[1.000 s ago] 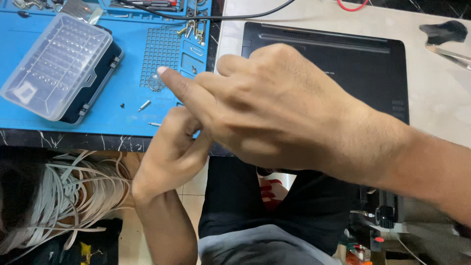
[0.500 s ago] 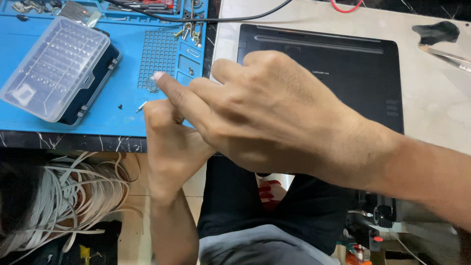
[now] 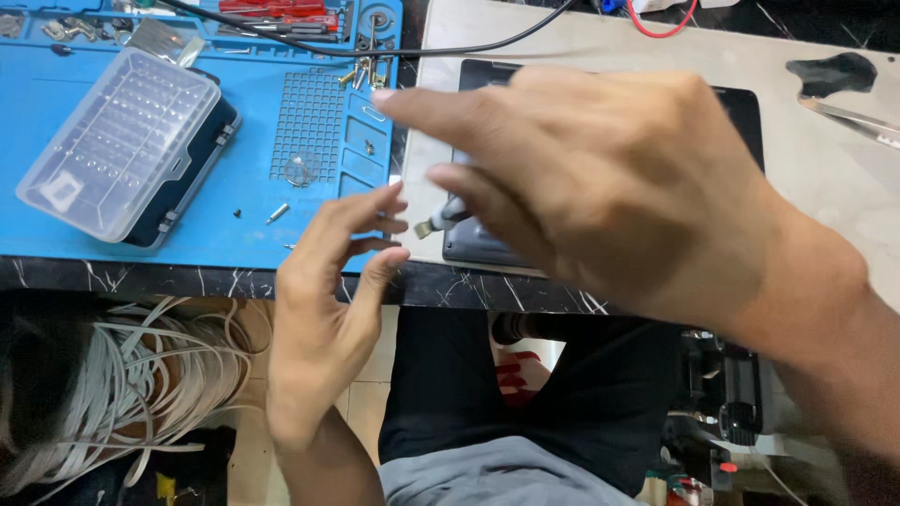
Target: The person uses a screwdriver to remove screws from the back of a laptop. They then use a yellow plastic pry tool to separate the laptop casing along the edges.
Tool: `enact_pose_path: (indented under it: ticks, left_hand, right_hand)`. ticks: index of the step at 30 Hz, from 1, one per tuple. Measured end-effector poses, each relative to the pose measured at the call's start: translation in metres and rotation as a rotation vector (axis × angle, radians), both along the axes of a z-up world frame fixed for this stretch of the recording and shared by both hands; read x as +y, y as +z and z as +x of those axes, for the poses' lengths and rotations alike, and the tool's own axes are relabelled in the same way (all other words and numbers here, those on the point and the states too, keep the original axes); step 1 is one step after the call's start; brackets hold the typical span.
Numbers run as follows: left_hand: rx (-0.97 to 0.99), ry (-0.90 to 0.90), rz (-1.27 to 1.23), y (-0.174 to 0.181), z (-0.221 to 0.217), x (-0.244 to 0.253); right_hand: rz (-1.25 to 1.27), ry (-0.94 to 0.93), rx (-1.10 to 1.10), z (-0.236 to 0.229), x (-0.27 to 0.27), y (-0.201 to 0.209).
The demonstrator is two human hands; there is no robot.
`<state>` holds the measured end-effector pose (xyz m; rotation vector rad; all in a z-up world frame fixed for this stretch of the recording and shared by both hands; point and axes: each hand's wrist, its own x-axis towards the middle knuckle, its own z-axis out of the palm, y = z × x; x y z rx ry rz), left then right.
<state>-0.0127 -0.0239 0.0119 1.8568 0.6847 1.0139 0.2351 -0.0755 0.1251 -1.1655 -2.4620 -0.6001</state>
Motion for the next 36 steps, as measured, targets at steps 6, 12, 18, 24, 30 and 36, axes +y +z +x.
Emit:
enact_pose_path:
  ticks: [6, 12, 18, 24, 30, 36]
  left_hand:
    - [0.179, 0.212, 0.2, -0.04, 0.029, -0.019]
    - [0.086, 0.409, 0.261, -0.045, 0.05, -0.032]
    - [0.12, 0.439, 0.351, -0.051, 0.059, -0.04]
    - [0.19, 0.488, 0.424, -0.061, 0.064, -0.041]
    - [0.244, 0.481, 0.511, -0.064, 0.066, -0.042]
    - [0.295, 0.501, 0.53, -0.054, 0.069, -0.05]
  right_hand:
    - [-0.192, -0.092, 0.269, 0.019, -0.015, -0.016]
    - [-0.219, -0.135, 0.511, 0.03, -0.025, -0.038]
    - [-0.208, -0.229, 0.589, 0.04, -0.032, -0.055]
    - [-0.214, -0.277, 0.647, 0.046, -0.038, -0.064]
    - [-0.214, -0.33, 0.686, 0.054, -0.042, -0.071]
    - [-0.193, -0.383, 0.754, 0.069, -0.056, -0.074]
